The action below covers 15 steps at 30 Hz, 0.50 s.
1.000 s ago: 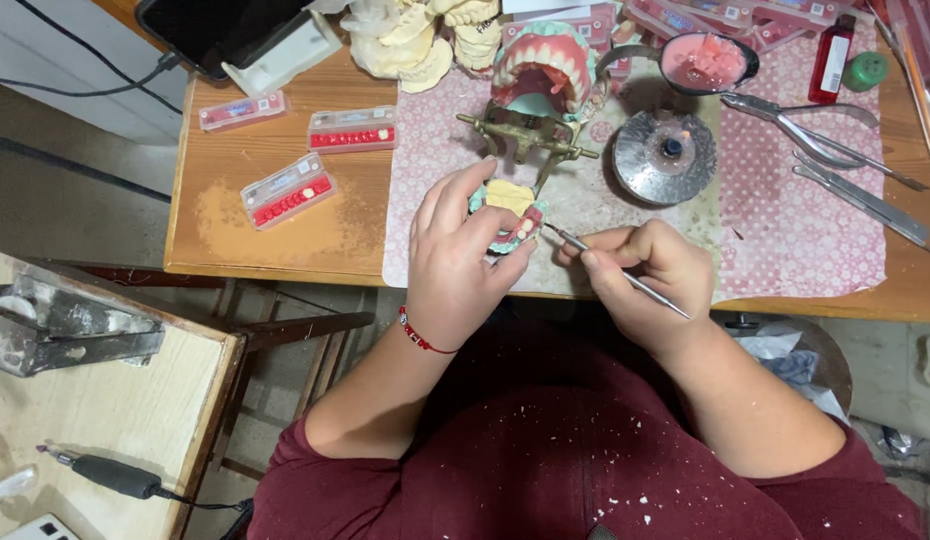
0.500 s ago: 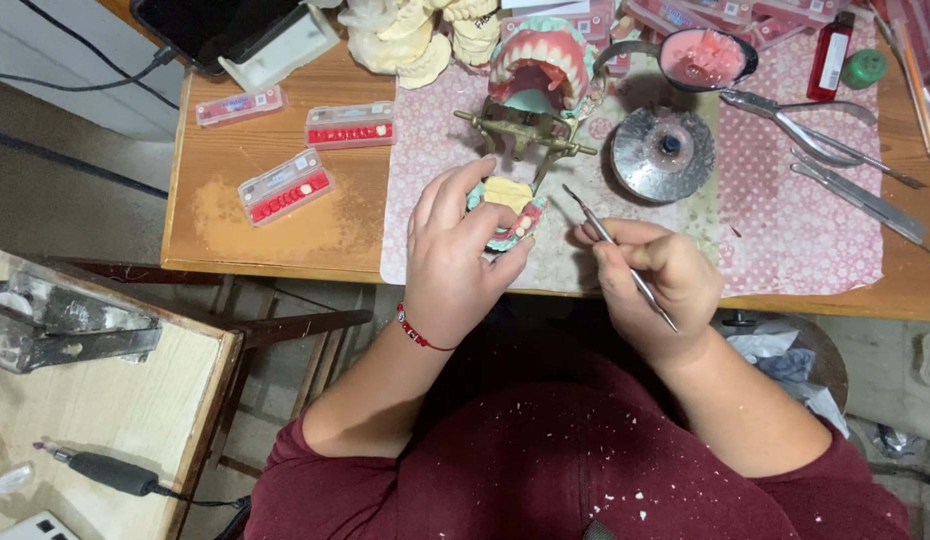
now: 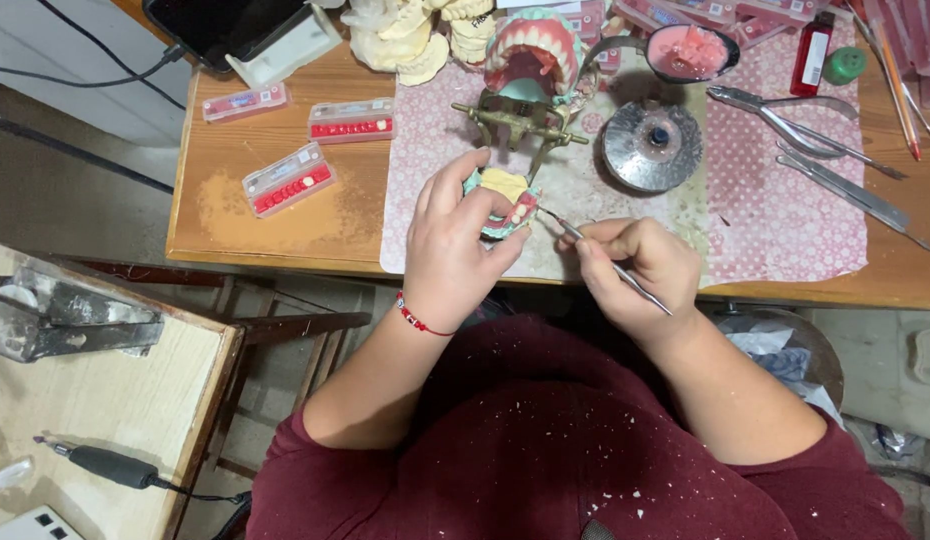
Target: The person uses a rotary tool to grind a small white object held in their hands. They then pick up a dental mold mounted on an articulator and use a metal tool to scrape and shape the pink and blue material on the mold.
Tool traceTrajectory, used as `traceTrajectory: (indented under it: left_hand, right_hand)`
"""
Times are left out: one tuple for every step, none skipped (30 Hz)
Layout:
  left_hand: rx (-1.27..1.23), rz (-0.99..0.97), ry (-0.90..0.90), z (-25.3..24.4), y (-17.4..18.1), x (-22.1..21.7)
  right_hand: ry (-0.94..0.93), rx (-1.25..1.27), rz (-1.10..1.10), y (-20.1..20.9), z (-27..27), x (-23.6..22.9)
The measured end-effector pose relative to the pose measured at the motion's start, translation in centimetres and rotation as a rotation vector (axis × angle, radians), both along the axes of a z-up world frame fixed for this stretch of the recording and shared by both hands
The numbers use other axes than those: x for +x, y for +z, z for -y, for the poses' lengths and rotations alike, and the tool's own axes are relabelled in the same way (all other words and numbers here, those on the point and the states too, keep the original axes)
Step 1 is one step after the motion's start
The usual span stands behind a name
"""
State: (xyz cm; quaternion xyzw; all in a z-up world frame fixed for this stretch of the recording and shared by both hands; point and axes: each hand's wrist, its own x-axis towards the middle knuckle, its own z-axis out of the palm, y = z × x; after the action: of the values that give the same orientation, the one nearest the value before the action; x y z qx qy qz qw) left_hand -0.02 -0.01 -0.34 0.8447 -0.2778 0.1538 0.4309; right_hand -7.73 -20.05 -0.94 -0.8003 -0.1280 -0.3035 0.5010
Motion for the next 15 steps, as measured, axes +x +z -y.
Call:
traceTrajectory:
  left_hand:
    - [0.006,0.008,0.0,0.0,-0.1,0.1]
    - [0.006,0.01,-0.001,0.0,-0.1,0.0]
    - [0.002,0.009,0.0,0.0,-0.1,0.0]
    - [-0.002,0.008,0.0,0.0,-0.1,0.0]
    - [-0.001,0.01,-0.001,0.0,-0.1,-0.1]
    - [-0.001,0.007,0.005,0.0,-0.2,-0.1]
    - [-0.002,0.007,0.013,0.0,-0.2,-0.1]
    - [-0.002,0.012,0.014,0.0,-0.2,-0.1]
    - [-0.001,0.011,0.019,0.0,-0.3,-0.1]
    - [0.0,0.01,0.023,0.0,-0.3,-0.2]
    - [-0.002,0.015,0.024,0.0,-0.3,-0.1]
    - [0.001,0.029,0.03,0.0,-0.3,-0.1]
    - [0.004,0.036,0.036,0.1,-0.4,-0.2]
    - [0.0,0.035,0.036,0.1,-0.5,-0.3]
    - [0.023,0.043,0.061,0.2,-0.6,-0.4]
  right_hand:
    - [-0.002,0.005,0.017,-0.1,0.0,0.1]
    - [-0.003,0.005,0.019,0.3,-0.1,0.0]
    - [0.016,0.068,0.041,0.7,-0.2,0.0]
    - [0.035,0.13,0.063,1.1,-0.2,0.0]
    - [0.034,0.131,0.064,1.1,-0.3,-0.1]
    - [0.047,0.172,0.079,1.0,-0.4,-0.1]
    - [0.063,0.212,0.096,0.9,-0.5,0.0]
    - [0.064,0.211,0.1,0.9,-0.3,0.3]
    - [0.063,0.189,0.094,0.9,-0.1,0.5]
    - [0.062,0.167,0.087,0.9,0.0,0.8]
    - [0.064,0.164,0.092,1.2,0.3,1.2]
    - [-0.012,-0.037,0.093,1.4,0.5,1.6]
    - [-0.088,-0.238,0.086,1.6,0.8,1.8]
    - [-0.087,-0.242,0.086,2.1,0.4,2.1]
    - [-0.093,-0.397,0.091,2.6,0.0,2.4]
